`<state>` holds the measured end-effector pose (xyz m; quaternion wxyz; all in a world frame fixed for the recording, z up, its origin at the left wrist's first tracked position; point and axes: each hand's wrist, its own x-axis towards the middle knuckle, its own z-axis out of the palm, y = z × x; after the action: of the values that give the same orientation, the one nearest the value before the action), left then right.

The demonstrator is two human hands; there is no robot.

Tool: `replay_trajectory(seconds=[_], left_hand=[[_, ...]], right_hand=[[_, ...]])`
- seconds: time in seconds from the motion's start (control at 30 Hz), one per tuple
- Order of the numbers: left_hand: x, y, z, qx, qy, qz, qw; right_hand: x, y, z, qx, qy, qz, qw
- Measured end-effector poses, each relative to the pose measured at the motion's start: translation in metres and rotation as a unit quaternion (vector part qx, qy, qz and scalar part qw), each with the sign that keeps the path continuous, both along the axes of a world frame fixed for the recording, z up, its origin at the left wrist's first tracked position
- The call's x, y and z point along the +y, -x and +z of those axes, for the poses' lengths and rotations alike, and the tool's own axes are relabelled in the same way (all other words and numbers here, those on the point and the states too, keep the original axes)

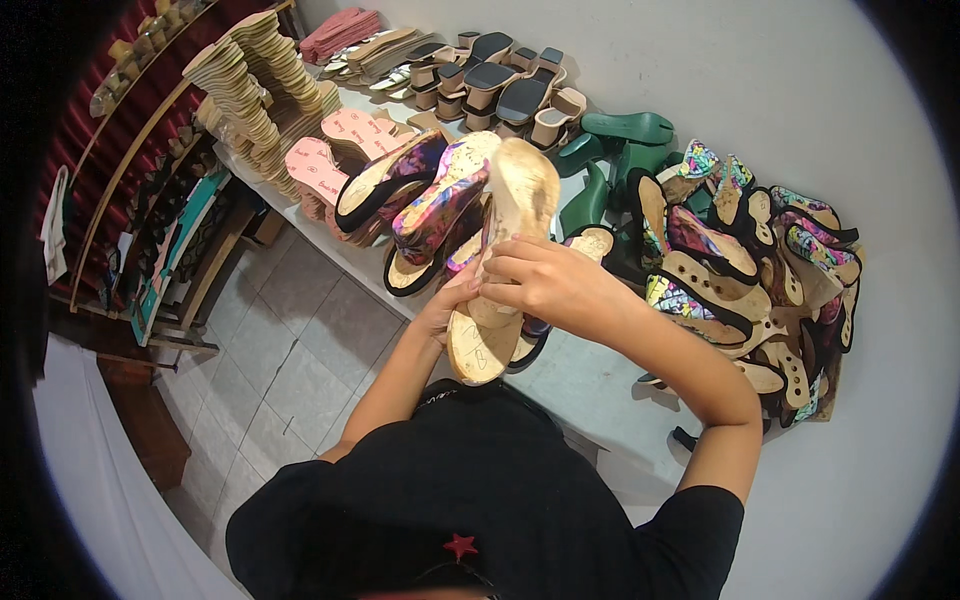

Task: Inspecting and sorting various shoe components and finished high-heeled shoes on a workbench.

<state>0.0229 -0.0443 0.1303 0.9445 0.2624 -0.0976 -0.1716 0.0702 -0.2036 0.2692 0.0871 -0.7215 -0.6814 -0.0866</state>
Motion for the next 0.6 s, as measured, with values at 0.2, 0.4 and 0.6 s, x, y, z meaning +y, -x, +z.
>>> replay_trajectory(seconds=[0.2,0.4,0.6], left_hand=[[-0.01,-0.002,0.001,0.03,0.032,-0.04,0.998],[-0.018,-0.007,-0.009,0.042,0.062,-0.119,0.99],[-0.029,-0.012,-0.01,0.007,0.036,-0.107,0.994]], right_hand=[[-0.014,0.007,-0.002,0.076,-0.011,-0.054,0.996],[-0.029,0.008,-0.002,0.236,0.019,-0.098,0.967],[-0.058,0.004,-0.025,0.191,-0.196,-0.36,0.892]])
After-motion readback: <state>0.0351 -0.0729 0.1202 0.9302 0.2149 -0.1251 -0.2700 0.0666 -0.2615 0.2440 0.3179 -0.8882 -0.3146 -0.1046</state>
